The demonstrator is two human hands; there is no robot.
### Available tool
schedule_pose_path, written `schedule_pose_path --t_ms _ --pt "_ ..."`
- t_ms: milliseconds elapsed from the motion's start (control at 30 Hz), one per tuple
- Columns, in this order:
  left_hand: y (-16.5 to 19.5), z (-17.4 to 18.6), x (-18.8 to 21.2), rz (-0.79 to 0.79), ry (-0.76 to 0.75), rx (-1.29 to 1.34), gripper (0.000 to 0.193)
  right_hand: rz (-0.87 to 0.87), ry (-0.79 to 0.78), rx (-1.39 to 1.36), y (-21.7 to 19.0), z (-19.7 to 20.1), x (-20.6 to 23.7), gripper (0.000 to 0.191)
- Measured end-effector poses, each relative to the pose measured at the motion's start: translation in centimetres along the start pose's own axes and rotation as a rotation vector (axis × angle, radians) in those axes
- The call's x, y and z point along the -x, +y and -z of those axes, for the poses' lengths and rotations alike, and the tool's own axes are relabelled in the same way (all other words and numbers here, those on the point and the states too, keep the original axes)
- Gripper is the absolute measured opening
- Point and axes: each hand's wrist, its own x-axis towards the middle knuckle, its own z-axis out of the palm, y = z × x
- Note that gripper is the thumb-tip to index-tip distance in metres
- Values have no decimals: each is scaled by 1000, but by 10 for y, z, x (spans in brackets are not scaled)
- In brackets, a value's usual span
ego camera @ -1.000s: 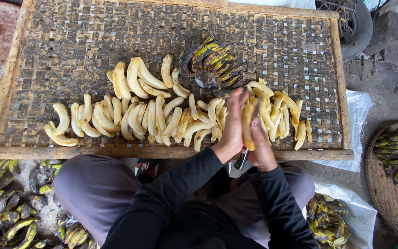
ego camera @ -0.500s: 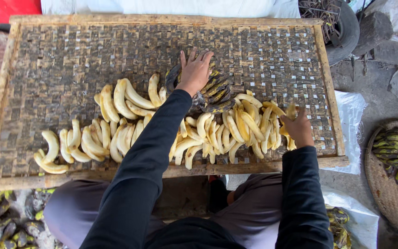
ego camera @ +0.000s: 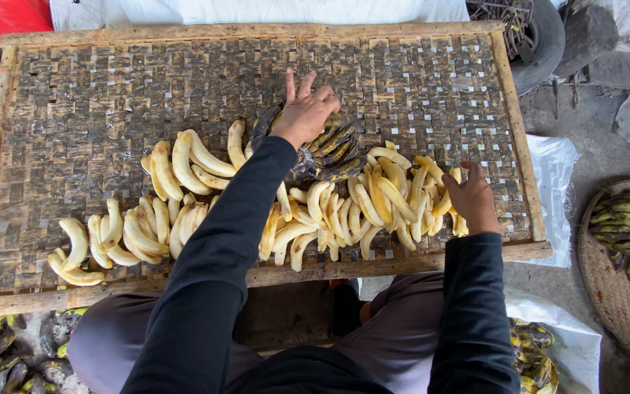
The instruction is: The person sits on the floor in front of a woven bamboo tray and peels bananas one at a time using a small knife, placing the peeled bananas on the tray and discarding peels to the side.
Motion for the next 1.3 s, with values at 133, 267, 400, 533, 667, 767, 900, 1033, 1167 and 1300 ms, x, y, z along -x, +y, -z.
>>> schedule_pose_path --t_ms 133,267,400,533,667,767,900,1033,1167,1300 --pt "2 -11 2 -82 27 -73 30 21 75 -48 -11 4 7 61" --pt "2 -27 -1 -5 79 -86 36 0 71 -87 -24 7 14 59" --pt "15 -35 -1 -4 230 -76 25 39 111 -74 -33 9 16 58" --pt "2 -29 3 -27 252 20 38 60 119 -100 -35 11 18 57" --pt "-27 -31 53 170 511 369 41 160 179 -143 -45 12 24 54" --pt "-27 -44 89 357 705 793 39 213 211 -149 -63 12 34 52" --pt "-17 -43 103 259 1102 1001 40 212 66 -327 -107 7 58 53" --pt "3 -23 124 581 515 872 58 349 -184 -603 -162 -3 102 61" --pt "60 -16 156 135 679 475 61 440 -388 -573 -204 -2 135 64" --pt "94 -6 190 173 577 512 53 413 -408 -356 -223 2 146 56"
